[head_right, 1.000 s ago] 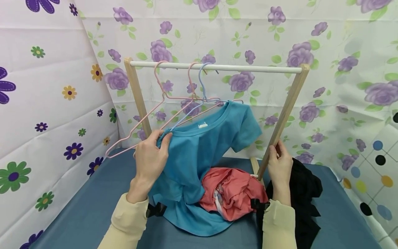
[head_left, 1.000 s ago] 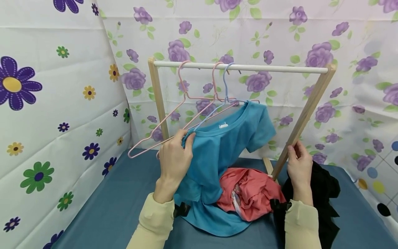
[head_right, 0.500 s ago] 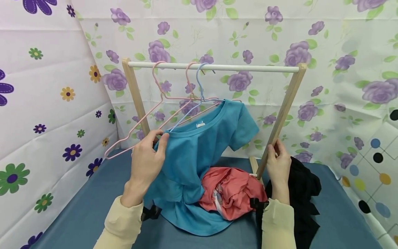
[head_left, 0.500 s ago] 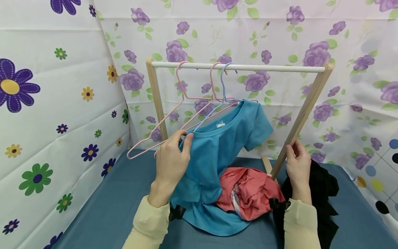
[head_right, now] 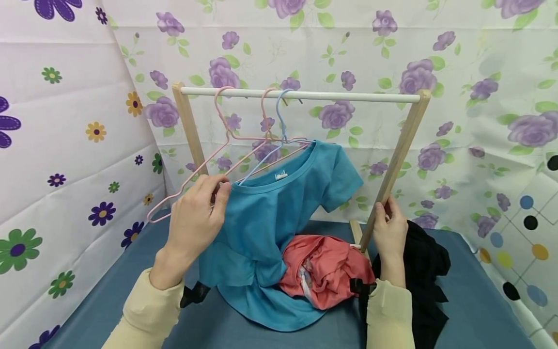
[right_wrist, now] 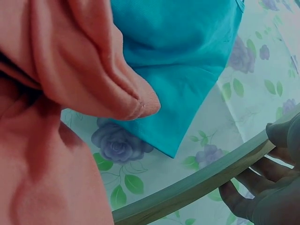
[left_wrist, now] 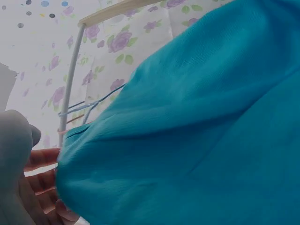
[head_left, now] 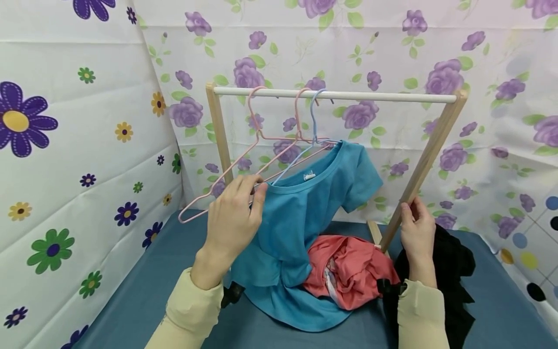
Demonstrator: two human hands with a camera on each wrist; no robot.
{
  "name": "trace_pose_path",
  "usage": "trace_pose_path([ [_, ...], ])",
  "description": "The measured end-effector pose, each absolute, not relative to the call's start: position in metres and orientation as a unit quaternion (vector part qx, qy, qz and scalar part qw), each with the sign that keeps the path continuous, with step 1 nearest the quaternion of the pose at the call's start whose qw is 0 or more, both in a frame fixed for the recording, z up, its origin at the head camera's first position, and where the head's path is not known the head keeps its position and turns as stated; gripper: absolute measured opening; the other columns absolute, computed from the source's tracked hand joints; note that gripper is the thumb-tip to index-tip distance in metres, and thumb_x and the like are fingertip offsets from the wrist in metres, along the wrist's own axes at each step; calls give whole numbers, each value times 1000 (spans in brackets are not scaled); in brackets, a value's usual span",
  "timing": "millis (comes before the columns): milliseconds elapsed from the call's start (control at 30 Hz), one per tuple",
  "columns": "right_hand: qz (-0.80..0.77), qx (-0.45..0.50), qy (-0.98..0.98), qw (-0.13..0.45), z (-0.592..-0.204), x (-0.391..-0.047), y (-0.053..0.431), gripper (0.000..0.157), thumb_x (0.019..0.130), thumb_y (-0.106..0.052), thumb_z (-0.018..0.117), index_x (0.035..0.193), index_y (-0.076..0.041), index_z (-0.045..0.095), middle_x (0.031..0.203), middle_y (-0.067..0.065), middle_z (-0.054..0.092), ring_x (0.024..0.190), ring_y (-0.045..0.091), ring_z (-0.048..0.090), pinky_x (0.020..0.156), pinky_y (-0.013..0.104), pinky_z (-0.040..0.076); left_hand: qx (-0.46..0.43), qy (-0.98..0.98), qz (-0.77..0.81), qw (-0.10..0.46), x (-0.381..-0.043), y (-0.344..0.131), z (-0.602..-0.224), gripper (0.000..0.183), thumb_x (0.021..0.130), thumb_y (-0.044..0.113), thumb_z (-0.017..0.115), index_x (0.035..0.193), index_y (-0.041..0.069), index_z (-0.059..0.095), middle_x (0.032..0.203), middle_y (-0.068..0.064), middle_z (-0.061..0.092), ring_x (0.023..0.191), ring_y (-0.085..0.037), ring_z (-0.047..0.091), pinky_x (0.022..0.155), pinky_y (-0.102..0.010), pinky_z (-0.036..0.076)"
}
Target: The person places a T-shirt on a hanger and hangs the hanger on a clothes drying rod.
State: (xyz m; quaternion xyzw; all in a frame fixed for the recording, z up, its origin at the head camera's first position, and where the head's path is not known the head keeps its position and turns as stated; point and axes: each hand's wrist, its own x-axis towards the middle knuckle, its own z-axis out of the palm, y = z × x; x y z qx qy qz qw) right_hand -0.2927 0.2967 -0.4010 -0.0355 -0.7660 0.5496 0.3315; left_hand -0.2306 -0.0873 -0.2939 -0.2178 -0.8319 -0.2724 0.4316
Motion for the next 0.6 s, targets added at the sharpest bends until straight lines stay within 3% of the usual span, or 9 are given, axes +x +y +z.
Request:
trace_pose_path([
  [367,548,-41,-767,331,-403,-293,298,43,103,-29,50,143,-14,50,132,14,57,122,21,53,101,43,43,-250,-849,-272,378,-249,-107,-280,19,102,9,51,112,3,65,97,-11,56,79,-22,52,57,-34,44],
  [500,551,-40,-765,333,-403,-293,298,43,103,-29,50,143,-14,51,132,14,57,121,20,53,100,41,43,-253,-873,-281,309,-255,-110,-276,21,102,12,52,118,3,63,98,-10,57,78,-21,53,62,-36,44],
  [600,544,-42,-768,335,-402,-294,297,43,103,-29,49,143,-13,51,130,15,57,118,20,55,98,38,44,-253,-890,-298,237,-258,-113,-275,24,104,16,48,121,4,61,84,-6,57,64,-19,51,56,-35,42],
])
